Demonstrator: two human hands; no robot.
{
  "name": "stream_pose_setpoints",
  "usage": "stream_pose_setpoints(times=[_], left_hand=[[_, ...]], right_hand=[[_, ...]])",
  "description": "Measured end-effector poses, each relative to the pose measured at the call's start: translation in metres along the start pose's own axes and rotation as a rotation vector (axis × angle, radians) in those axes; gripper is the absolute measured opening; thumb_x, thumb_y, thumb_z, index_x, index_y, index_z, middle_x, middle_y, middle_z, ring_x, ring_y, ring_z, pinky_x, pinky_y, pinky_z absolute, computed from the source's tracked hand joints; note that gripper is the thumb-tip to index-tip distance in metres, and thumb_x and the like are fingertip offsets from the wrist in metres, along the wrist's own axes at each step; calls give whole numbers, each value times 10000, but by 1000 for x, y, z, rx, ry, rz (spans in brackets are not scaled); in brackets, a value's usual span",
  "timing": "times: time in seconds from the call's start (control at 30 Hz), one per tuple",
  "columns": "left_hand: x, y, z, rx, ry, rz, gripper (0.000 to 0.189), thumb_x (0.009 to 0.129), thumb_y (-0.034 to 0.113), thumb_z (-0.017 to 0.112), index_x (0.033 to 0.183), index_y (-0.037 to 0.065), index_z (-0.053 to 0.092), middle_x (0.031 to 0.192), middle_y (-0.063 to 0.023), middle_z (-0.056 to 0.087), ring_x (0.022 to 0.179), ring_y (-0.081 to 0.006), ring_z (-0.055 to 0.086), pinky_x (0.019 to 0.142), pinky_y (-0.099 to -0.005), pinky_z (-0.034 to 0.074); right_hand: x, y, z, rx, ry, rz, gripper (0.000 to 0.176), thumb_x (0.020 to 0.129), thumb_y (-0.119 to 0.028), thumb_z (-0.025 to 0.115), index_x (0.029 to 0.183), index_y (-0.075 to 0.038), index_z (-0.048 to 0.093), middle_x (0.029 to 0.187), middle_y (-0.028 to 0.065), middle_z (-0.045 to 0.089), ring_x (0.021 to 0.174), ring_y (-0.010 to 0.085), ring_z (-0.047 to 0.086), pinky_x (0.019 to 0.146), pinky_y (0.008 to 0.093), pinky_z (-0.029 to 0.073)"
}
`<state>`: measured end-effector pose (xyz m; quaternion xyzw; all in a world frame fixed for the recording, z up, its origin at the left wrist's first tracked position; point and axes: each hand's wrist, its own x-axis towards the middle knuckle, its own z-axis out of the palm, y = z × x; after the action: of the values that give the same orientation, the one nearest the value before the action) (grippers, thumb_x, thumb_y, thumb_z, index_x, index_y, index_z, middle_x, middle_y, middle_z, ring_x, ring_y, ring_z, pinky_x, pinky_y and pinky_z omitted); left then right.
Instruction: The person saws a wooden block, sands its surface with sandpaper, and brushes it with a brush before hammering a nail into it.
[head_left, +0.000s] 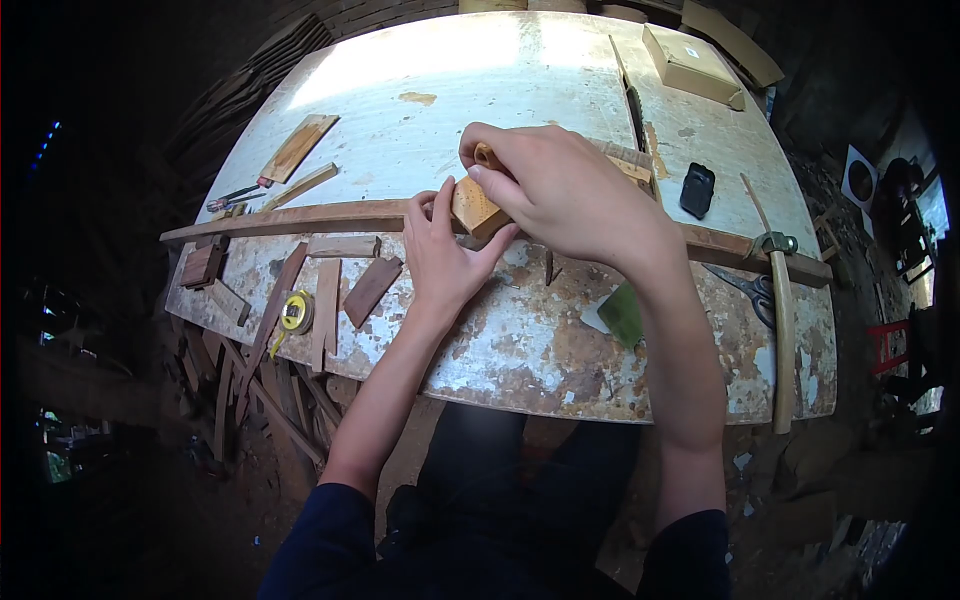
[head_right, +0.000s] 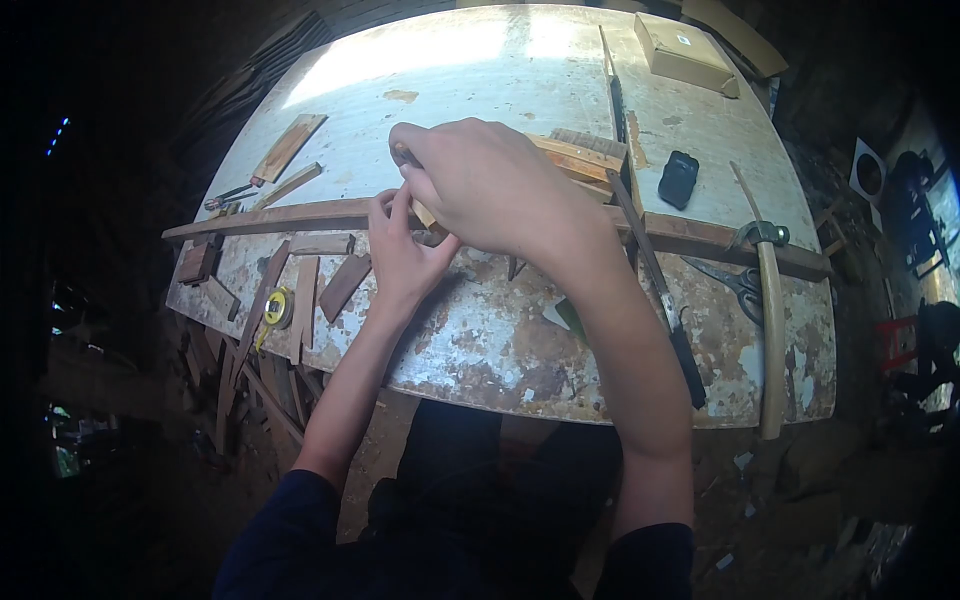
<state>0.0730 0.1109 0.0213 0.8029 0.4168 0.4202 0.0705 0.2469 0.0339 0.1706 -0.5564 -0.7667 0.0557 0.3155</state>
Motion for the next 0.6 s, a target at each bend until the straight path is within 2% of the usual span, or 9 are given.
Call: stream_pose_setpoints(times=[0.07,0.1,0.17,0.27,0.37,0.5,0.6], left_hand=[[1,-25,17,-3,69,136,888,878,443,935,1533,-36,576,1377,-230,644,1234,-405,630,1006,-492,538],[2,-24,17,19,122,190,858,869,377,953,1527,-33,586,1336,-216,677,1199,-391,662,1008,-477,540],[5,-26,13,-99,74,126,871,848,360,974,1519,-43,591,1299,-215,702,1180,-372,691,1012,-465,554],[5,-24,12,-238,62,38,950,813,350,1006,1547,-54,559,1257,-215,736,1149,-344,730,1018,-448,577],[4,-21,12,-333,56,-25,1068,783,366,1029,1607,-53,493,1256,-221,751,1149,-330,747,1024,-439,595],[5,-19,7,-351,-3,-84,1155,791,337,1042,1675,-31,395,1310,-211,758,1252,-292,723,1102,-427,560],[3,-20,8,-399,-14,-95,1185,788,340,1044,1695,-24,373,1308,-211,755,1245,-296,727,1096,-433,565]], right_hand=[[2,2,-2,21,-26,-2,276,1085,-223,557,1146,4,703,915,229,753,937,437,746,890,545,571],[3,4,-3,7,8,10,283,1087,-230,556,1152,4,702,915,227,753,939,437,745,892,544,571],[2,8,-5,-24,73,37,295,1091,-242,554,1166,3,699,916,224,754,942,438,744,895,541,569],[3,11,7,-36,98,-63,292,1110,-254,584,1204,1,691,915,232,747,851,425,728,819,510,553],[6,10,11,84,40,-102,304,1110,-258,539,1187,-21,713,924,202,773,934,427,752,892,533,573],[8,12,-2,-54,93,20,309,1105,-270,548,1206,-20,698,949,225,766,959,429,744,910,527,570],[7,11,17,161,86,-158,304,1101,-271,555,1209,-34,711,906,208,778,884,416,757,871,522,583]])
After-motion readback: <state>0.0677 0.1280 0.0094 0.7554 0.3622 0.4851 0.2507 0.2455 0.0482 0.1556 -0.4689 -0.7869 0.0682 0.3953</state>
